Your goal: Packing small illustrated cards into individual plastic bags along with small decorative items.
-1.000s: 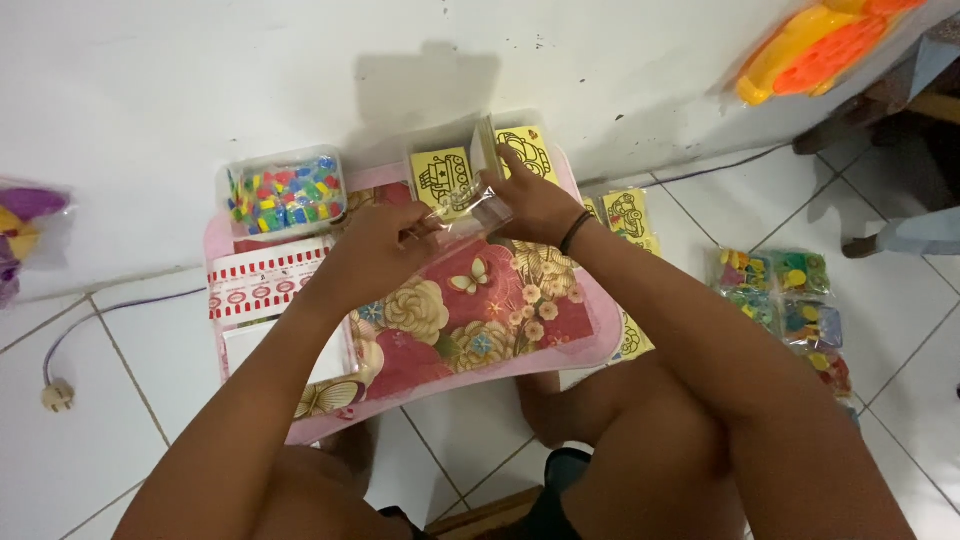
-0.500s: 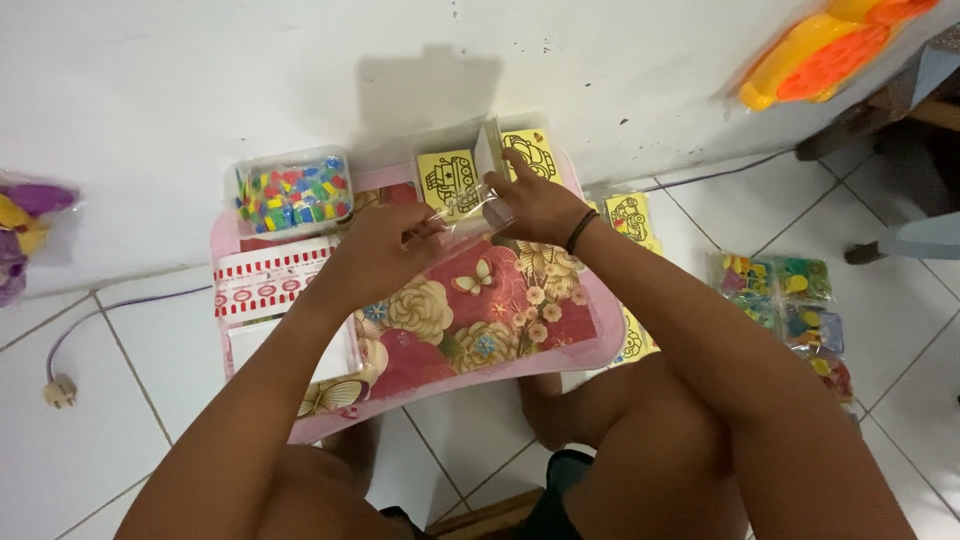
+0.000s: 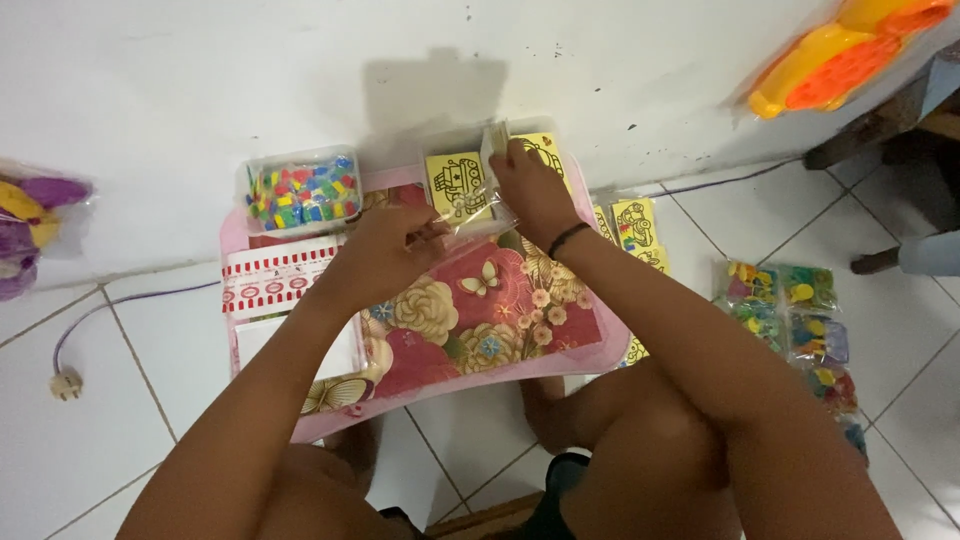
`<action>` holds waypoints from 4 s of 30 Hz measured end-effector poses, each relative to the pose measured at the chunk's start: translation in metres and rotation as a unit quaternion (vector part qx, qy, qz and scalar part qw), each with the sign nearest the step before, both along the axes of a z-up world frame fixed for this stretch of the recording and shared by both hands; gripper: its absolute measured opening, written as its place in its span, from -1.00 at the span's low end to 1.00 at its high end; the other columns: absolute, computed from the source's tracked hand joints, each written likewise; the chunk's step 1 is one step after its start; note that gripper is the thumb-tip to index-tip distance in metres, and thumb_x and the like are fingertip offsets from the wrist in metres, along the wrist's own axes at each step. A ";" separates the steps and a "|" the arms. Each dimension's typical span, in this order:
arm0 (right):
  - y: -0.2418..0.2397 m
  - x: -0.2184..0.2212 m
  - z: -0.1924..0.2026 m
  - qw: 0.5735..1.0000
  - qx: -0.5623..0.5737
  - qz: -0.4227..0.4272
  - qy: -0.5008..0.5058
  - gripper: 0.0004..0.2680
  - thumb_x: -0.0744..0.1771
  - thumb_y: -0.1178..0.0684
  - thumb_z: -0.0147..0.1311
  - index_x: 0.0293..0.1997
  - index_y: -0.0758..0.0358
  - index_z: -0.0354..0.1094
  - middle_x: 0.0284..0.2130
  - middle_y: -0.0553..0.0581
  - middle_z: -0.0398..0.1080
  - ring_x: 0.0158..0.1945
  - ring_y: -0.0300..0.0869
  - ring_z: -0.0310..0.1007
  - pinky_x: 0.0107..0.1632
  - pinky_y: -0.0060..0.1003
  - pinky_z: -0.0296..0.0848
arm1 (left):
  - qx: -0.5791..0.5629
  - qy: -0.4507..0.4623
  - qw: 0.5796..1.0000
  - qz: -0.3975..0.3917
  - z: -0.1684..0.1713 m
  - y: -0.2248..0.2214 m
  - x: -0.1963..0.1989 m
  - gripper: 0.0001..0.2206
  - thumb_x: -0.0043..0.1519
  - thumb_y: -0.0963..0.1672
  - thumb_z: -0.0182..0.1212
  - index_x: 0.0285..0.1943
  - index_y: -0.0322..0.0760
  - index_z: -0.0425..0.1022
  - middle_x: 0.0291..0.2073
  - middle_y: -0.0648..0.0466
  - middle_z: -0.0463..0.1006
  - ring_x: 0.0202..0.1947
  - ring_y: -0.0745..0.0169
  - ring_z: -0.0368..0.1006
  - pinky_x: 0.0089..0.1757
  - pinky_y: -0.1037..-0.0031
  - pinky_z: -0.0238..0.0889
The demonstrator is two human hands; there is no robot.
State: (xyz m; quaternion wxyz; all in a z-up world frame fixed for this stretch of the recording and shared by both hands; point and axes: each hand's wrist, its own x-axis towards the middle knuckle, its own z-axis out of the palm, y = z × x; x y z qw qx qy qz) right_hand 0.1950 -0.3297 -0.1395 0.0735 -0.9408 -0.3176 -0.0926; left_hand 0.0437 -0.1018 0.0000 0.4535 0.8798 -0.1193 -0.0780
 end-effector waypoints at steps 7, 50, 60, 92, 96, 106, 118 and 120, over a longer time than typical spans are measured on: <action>0.007 0.018 -0.022 0.971 0.103 -0.169 0.136 -0.78 0.23 0.05 0.29 -0.23 0.27 0.28 -0.32 0.28 0.43 -0.18 0.30 0.58 -0.21 0.15 0.60 | -0.003 0.006 1.000 -0.007 -0.004 0.006 0.005 -0.82 0.27 -0.15 0.13 -0.19 -0.42 0.57 -0.46 -0.20 0.55 -0.40 -0.24 0.51 -0.29 0.14 0.30; -0.005 -0.078 0.156 0.832 0.517 -0.004 0.203 -0.89 0.37 0.23 0.12 -0.04 0.28 0.47 -0.25 0.15 0.44 -0.28 -0.23 0.43 -0.20 -0.37 0.56 | -0.080 0.093 0.991 0.058 -0.003 0.075 -0.039 -0.82 0.31 -0.13 0.20 -0.06 -0.39 0.57 -0.27 -0.18 0.62 -0.21 -0.16 0.59 -0.13 0.12 0.37; 0.016 -0.094 0.171 0.841 0.501 0.076 0.193 -0.86 0.38 0.37 0.10 0.00 0.34 0.48 0.21 0.37 0.29 0.06 -0.01 0.48 0.07 -0.13 0.58 | -0.114 0.132 0.982 0.071 -0.001 0.090 -0.051 -0.81 0.33 -0.11 0.17 -0.08 -0.33 0.61 -0.28 -0.14 0.57 -0.20 -0.05 0.55 -0.15 0.24 0.39; 0.022 -0.093 0.160 0.846 0.502 0.128 0.126 -0.79 0.30 0.45 0.12 -0.05 0.34 0.49 0.38 0.29 0.28 -0.48 -0.48 0.09 -0.37 -0.59 0.14 | -0.236 0.111 0.954 0.147 0.009 0.078 -0.053 -0.68 0.24 0.00 0.30 -0.44 -0.31 0.44 -0.56 0.17 0.30 -0.53 0.47 0.13 -0.45 0.60 0.04; 0.020 -0.089 0.153 0.831 0.509 0.159 0.157 -0.80 0.27 0.47 0.09 -0.12 0.37 0.49 0.43 0.36 0.18 -0.56 -0.52 -0.04 -0.43 -0.60 0.07 | -0.264 0.120 0.945 0.154 0.008 0.074 -0.050 -0.79 0.27 -0.07 0.28 -0.27 -0.33 0.58 -0.50 0.17 0.41 -0.47 0.47 0.22 -0.40 0.60 0.10; 0.007 -0.077 0.139 0.785 0.554 0.150 0.234 -0.81 0.24 0.51 0.08 -0.18 0.51 0.52 -0.32 0.30 0.54 -0.45 -0.41 0.27 -0.06 -0.35 0.48 | -0.251 0.096 0.957 0.109 -0.005 0.071 -0.043 -0.75 0.35 -0.06 0.21 -0.20 -0.38 0.62 -0.59 0.16 0.26 -0.60 0.45 0.13 -0.43 0.55 0.10; -0.010 -0.086 0.147 0.805 0.486 0.165 0.298 -0.87 0.34 0.28 0.04 -0.12 0.46 0.52 -0.41 0.20 0.48 -0.27 -0.25 0.33 -0.11 -0.35 0.36 | -0.244 0.149 0.958 0.038 -0.003 0.031 -0.032 -0.62 0.32 -0.05 0.20 0.19 -0.44 0.52 -0.10 -0.19 0.59 -0.20 0.08 0.58 -0.22 0.41 0.49; -0.016 -0.083 0.142 0.812 0.471 0.164 0.304 -0.88 0.36 0.26 0.06 -0.09 0.43 0.51 -0.47 0.18 0.47 -0.41 -0.31 0.26 -0.23 -0.42 0.24 | -0.236 0.148 0.960 0.022 0.007 0.020 -0.032 -0.64 0.32 -0.08 0.18 0.20 -0.44 0.50 -0.06 -0.14 0.56 -0.15 0.11 0.56 -0.22 0.45 0.52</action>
